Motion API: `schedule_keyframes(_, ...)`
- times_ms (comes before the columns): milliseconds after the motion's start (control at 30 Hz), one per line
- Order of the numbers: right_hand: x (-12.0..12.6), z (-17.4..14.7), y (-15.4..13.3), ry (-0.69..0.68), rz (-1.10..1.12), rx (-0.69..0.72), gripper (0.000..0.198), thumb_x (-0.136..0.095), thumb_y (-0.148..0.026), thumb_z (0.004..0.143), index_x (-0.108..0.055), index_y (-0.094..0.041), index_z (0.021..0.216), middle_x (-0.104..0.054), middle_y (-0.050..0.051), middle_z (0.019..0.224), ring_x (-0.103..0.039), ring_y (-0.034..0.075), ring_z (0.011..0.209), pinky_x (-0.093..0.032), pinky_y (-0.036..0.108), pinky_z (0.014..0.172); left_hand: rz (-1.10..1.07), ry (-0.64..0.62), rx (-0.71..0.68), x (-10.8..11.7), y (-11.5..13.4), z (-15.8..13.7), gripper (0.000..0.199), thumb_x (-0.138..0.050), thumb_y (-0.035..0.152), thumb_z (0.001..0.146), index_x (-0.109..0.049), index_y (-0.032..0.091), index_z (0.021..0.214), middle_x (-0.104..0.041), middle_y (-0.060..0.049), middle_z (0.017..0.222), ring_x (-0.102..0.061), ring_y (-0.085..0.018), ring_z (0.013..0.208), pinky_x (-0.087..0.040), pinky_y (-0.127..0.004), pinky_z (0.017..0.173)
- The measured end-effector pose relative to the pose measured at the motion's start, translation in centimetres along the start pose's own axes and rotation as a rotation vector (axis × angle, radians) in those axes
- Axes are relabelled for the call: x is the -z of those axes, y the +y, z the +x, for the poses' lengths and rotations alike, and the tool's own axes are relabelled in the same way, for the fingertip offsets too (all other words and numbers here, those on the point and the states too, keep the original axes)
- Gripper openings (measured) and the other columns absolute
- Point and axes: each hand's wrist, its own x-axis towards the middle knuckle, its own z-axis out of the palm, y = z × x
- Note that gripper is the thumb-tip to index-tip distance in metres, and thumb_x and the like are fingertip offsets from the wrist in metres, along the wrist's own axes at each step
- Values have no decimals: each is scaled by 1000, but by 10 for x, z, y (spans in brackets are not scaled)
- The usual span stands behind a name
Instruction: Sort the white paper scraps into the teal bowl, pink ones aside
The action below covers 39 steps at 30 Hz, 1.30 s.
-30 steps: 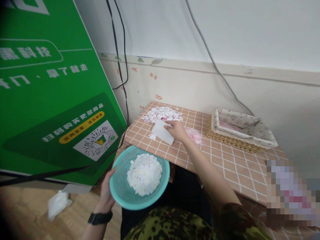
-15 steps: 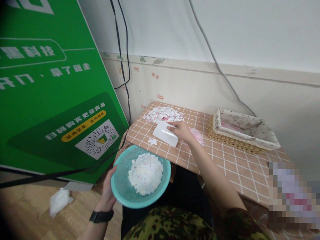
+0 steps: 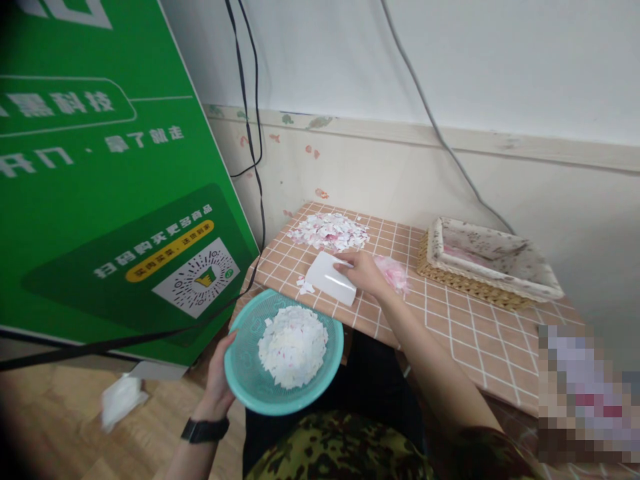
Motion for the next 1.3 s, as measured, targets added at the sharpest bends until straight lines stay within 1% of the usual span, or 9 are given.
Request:
schedule_keyframes(133,-2,-5,-9,-184,59,-12,33,-57,-33,81,-66,-26,112,-69,2,106,-66,21,88,-54,32,71,5,-7,1,-1,0,0,24,-66,28,72,-70,11,88,-74,-8,82,-67,-23,75,-52,-35,76)
schedule_keyframes(400,-16,9,-1,89,-17,-21,32,-56,-28,81,-66,-22,112,-67,4,111,-63,21,98,-49,35,85,-3,3,3,0,0,1,27,-67,29,69,-70,11,90,-73,-8,81,-67,-27,78,-51,-40,78)
schedule_keyframes(567,-22,-8,-25,-263,101,13,33,-55,-34,83,-65,-26,113,-71,0,100,-66,17,80,-53,29,70,-8,5,17,0,-1,0,25,-66,28,70,-70,11,89,-74,-8,80,-67,-24,75,-51,-37,77)
schedule_keyframes(633,-18,-13,-29,-300,166,-3,34,-55,-37,83,-64,-26,114,-70,1,102,-66,17,80,-54,28,67,-7,21,19,0,-1,0,24,-66,27,70,-70,12,88,-74,-8,80,-67,-23,73,-51,-36,76)
schedule_keyframes(767,9,-8,-13,-34,141,-55,36,-60,-39,79,-66,-24,112,-68,4,109,-64,21,92,-54,33,75,2,54,24,1,-2,0,22,-66,25,69,-70,13,87,-74,-7,78,-67,-23,72,-52,-34,74)
schedule_keyframes(867,43,2,11,295,-61,-81,38,-60,-39,79,-66,-20,111,-66,9,111,-63,25,98,-50,39,82,2,53,13,5,-5,1,20,-66,25,69,-71,14,86,-73,-6,77,-67,-21,70,-52,-33,74)
schedule_keyframes(933,63,8,23,382,-243,-101,39,-59,-39,79,-67,-19,111,-68,11,107,-63,27,96,-49,40,82,-3,55,21,9,-10,2,19,-67,25,70,-71,15,84,-73,-5,75,-67,-21,68,-52,-34,74)
schedule_keyframes(1067,79,15,33,355,-456,-108,35,-58,-35,79,-68,-20,110,-70,9,100,-65,27,91,-48,37,81,-8,76,99,18,-31,5,18,-66,26,69,-71,16,83,-74,-7,77,-68,-25,72,-53,-40,76)
schedule_keyframes(1300,68,17,26,292,-480,-105,34,-56,-32,80,-68,-21,109,-70,7,102,-65,24,91,-46,32,83,22,189,133,35,-62,10,14,-68,26,69,-71,19,80,-74,-4,76,-68,-22,72,-52,-34,77)
